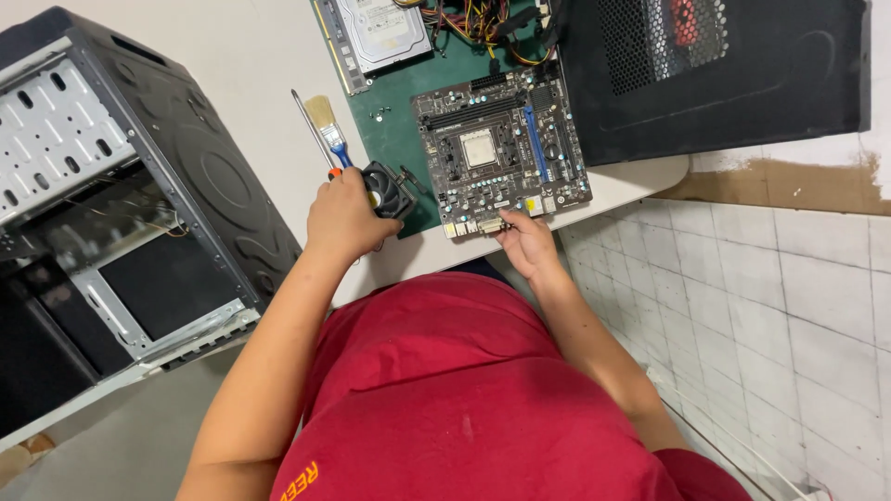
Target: Removing a motherboard from a desktop computer case using a screwdriver
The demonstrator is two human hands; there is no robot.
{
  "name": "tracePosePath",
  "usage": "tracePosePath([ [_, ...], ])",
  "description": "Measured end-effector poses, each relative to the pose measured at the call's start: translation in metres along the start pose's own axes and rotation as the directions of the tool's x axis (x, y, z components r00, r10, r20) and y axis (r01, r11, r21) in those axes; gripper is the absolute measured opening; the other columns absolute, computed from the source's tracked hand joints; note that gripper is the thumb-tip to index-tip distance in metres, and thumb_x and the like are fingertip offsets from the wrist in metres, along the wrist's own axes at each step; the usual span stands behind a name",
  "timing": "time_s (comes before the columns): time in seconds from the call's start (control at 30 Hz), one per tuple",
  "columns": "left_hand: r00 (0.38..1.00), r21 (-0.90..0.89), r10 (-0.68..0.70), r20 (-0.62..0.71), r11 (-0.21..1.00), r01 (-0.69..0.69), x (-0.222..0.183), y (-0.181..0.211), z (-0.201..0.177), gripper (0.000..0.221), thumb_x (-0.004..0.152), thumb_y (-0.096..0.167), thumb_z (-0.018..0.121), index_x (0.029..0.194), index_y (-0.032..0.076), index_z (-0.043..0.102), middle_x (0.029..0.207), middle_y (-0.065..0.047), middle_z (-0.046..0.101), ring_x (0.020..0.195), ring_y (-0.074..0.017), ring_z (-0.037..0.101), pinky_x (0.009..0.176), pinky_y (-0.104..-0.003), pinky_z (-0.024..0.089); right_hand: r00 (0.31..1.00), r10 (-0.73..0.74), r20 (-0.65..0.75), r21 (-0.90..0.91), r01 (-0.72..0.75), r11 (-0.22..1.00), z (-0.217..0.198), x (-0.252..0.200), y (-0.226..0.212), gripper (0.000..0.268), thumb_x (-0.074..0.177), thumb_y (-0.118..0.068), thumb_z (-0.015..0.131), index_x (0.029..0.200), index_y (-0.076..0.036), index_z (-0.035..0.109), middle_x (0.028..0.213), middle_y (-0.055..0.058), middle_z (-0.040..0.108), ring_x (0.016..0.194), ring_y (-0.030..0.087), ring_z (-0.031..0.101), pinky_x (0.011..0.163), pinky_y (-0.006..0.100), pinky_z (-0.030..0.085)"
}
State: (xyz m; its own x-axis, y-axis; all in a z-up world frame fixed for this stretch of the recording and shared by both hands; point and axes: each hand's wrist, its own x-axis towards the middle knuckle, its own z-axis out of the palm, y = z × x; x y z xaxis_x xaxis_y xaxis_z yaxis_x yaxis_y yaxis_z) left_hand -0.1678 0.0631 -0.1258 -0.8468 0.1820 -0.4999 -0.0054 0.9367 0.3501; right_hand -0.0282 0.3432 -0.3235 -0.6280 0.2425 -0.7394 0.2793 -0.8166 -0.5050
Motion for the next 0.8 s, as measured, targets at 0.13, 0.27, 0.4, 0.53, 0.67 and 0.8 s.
tracePosePath([
  [0.13, 1.0, -0.02, 0.001, 0.012, 1.0, -0.001, -0.007, 0.003, -0.001, 0.074, 0.06, 0.034, 0.086, 0.119, -0.004, 0.06, 0.105, -0.024, 0.07, 0.104, -0.0396, 0.067, 0.086, -0.052, 0.057, 1.0, 0.008, -0.023, 0.003, -0.008, 1.0, 0.001, -0.006, 0.004, 0.005, 0.085, 0.01, 0.074, 0.083, 0.006, 0.071, 0.076, 0.014, 0.065, 0.074, 0.026, 0.071, 0.087, 0.049, 0.063],
  [0.27, 1.0, -0.018, -0.005, 0.01, 1.0, 0.006, -0.008, 0.005, -0.002, 0.075, 0.06, 0.032, 0.085, 0.119, -0.005, 0.06, 0.104, -0.024, 0.07, 0.102, -0.0402, 0.067, 0.084, -0.052, 0.057, 1.0, 0.017, -0.023, 0.0, -0.017, 1.0, -0.005, 0.002, 0.015, 0.005, 0.084, 0.011, 0.075, 0.085, 0.007, 0.072, 0.077, 0.014, 0.066, 0.075, 0.026, 0.071, 0.087, 0.048, 0.063],
  [0.4, 1.0, -0.015, -0.017, 0.025, 1.0, 0.017, -0.009, 0.006, 0.005, 0.075, 0.061, 0.033, 0.085, 0.121, -0.005, 0.06, 0.106, -0.025, 0.07, 0.103, -0.041, 0.067, 0.084, -0.053, 0.057, 1.0, 0.025, -0.005, 0.0, -0.025, 1.0, 0.031, -0.02, 0.002, 0.006, 0.084, 0.011, 0.075, 0.085, 0.005, 0.071, 0.078, 0.013, 0.066, 0.076, 0.025, 0.071, 0.088, 0.047, 0.062],
  [0.53, 0.999, -0.017, 0.001, -0.04, 1.0, -0.002, 0.001, 0.003, 0.031, 0.073, 0.06, 0.034, 0.085, 0.116, -0.005, 0.059, 0.102, -0.024, 0.068, 0.101, -0.0421, 0.067, 0.084, -0.053, 0.057, 1.0, 0.019, -0.001, -0.005, -0.019, 1.0, 0.025, -0.013, 0.006, 0.007, 0.084, 0.011, 0.075, 0.086, 0.006, 0.072, 0.078, 0.012, 0.065, 0.077, 0.024, 0.071, 0.087, 0.045, 0.062],
  [0.67, 0.989, 0.016, -0.004, -0.149, 1.0, 0.006, 0.022, -0.004, 0.066, 0.073, 0.064, 0.039, 0.086, 0.114, -0.005, 0.056, 0.101, -0.025, 0.066, 0.101, -0.0433, 0.065, 0.085, -0.052, 0.056, 1.0, 0.022, 0.0, -0.024, -0.022, 0.999, 0.018, -0.019, 0.002, 0.008, 0.084, 0.01, 0.075, 0.087, 0.003, 0.071, 0.078, 0.01, 0.064, 0.077, 0.023, 0.071, 0.087, 0.044, 0.062],
  [0.8, 0.952, 0.16, -0.021, -0.304, 0.984, 0.073, 0.038, 0.002, 0.074, 0.075, 0.065, 0.043, 0.089, 0.113, -0.003, 0.055, 0.1, -0.021, 0.065, 0.103, -0.0411, 0.063, 0.087, -0.052, 0.053, 1.0, 0.018, -0.003, -0.023, -0.018, 1.0, 0.008, -0.017, -0.002, 0.006, 0.083, 0.012, 0.075, 0.086, 0.008, 0.071, 0.078, 0.015, 0.065, 0.075, 0.026, 0.07, 0.086, 0.048, 0.062],
])
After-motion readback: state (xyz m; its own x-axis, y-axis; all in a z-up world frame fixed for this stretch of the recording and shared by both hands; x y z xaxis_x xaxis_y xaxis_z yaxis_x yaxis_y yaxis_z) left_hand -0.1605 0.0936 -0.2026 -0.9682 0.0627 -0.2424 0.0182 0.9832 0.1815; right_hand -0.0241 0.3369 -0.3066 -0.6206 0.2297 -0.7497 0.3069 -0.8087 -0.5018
